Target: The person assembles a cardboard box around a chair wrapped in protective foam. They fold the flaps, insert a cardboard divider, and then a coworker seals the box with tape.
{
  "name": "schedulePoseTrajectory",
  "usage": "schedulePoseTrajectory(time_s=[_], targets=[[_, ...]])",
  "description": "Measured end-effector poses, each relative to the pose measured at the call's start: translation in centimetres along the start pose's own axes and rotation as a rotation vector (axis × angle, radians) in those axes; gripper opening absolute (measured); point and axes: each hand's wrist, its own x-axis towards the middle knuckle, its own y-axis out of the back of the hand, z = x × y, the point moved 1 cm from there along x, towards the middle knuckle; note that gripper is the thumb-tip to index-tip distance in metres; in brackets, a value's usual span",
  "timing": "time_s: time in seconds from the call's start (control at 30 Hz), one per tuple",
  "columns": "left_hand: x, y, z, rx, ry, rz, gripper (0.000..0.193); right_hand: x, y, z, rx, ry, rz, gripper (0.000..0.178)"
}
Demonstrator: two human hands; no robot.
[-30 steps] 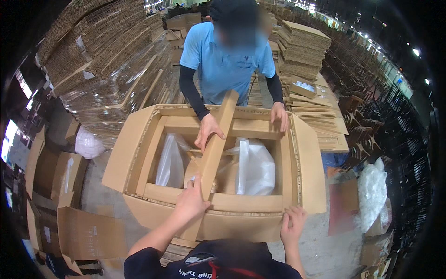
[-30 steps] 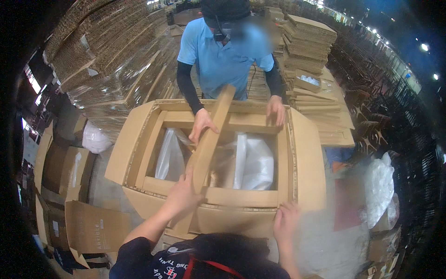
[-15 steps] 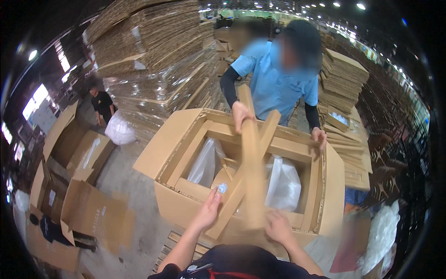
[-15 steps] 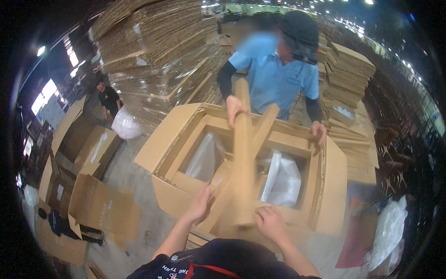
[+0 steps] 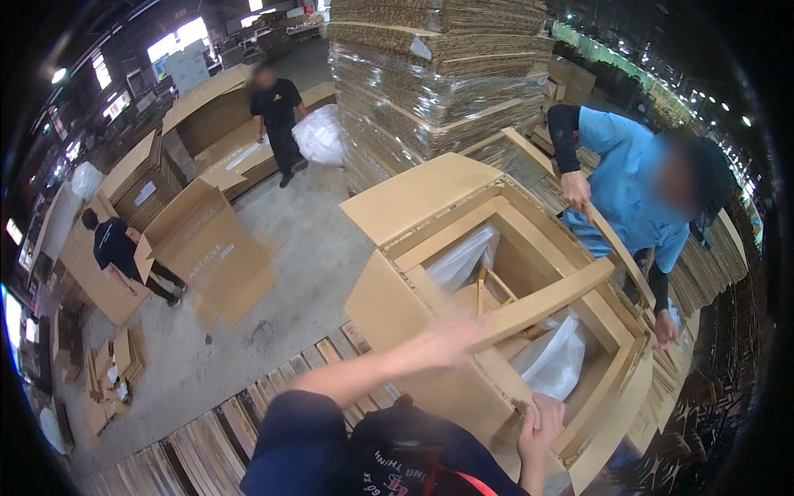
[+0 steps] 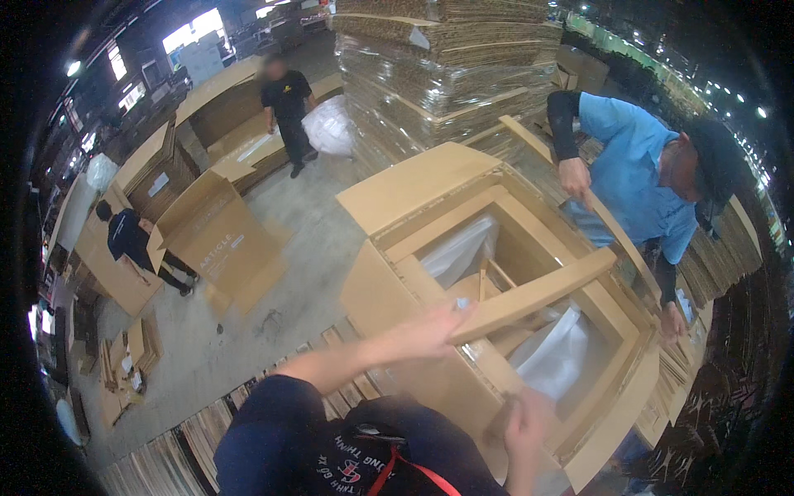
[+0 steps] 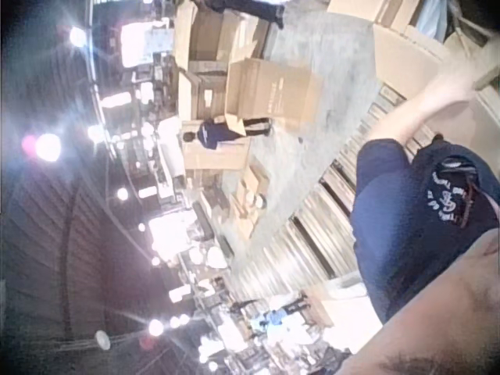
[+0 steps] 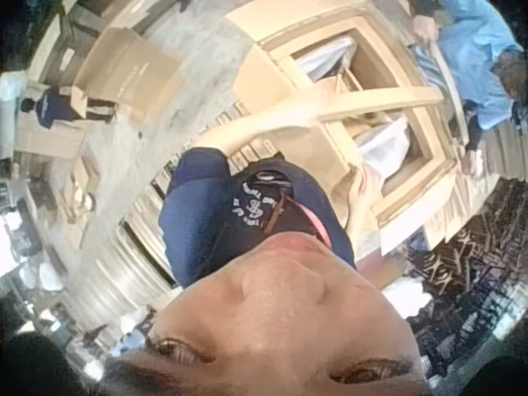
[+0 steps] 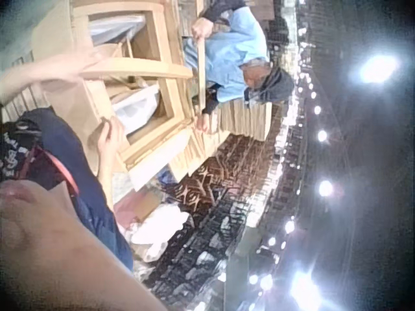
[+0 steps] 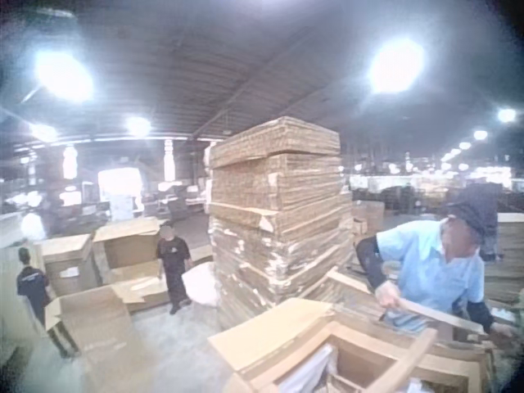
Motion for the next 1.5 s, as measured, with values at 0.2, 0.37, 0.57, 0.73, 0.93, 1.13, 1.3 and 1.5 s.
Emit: schedulePoseTrajectory(time_s=[0.2, 0.37, 0.57, 0.73, 0.93, 1.13, 1.3, 1.5], targets=[[-4.8, 15.1, -0.9, 0.181, -0.106, -0.306, 0.076, 1.0, 3.0, -2.9, -0.130, 0.183, 0.070, 0.034], [-5.6, 16.9, 0.6, 0.288, -0.416, -0.269, 0.063, 6.4, 4.4, -7.6, -0.391, 0.254, 0.002, 0.066], [1.9, 16.1, -0.3, 0.536, -0.512, 0.070, 0.067, 8.7, 1.8, -1.8, -0.375, 0.056, -0.160, 0.065], [5.1, 9.1, -6.0, 0.309, -0.227, 0.716, 0.085, 13.9, 2.1, -2.5, -0.402, -0.010, -0.240, 0.053], [1.9, -0.9, -14.7, -0.043, 0.210, 0.856, 0.074, 17.1, -2.5, 0.7, -0.249, -0.352, -0.651, 0.040], [3.7, -1.9, -13.7, 0.020, 0.108, 0.919, 0.069, 14.2, -7.3, 5.8, 0.055, -0.389, -0.641, 0.042], [2.7, -2.3, -14.7, 0.035, 0.072, 0.844, 0.057, 16.4, -9.7, 5.5, 0.213, -0.376, -0.745, 0.042], [2.8, -3.0, -15.0, -0.009, 0.049, 0.834, 0.026, 12.2, -13.4, 6.2, -0.042, -0.267, -0.632, 0.043]])
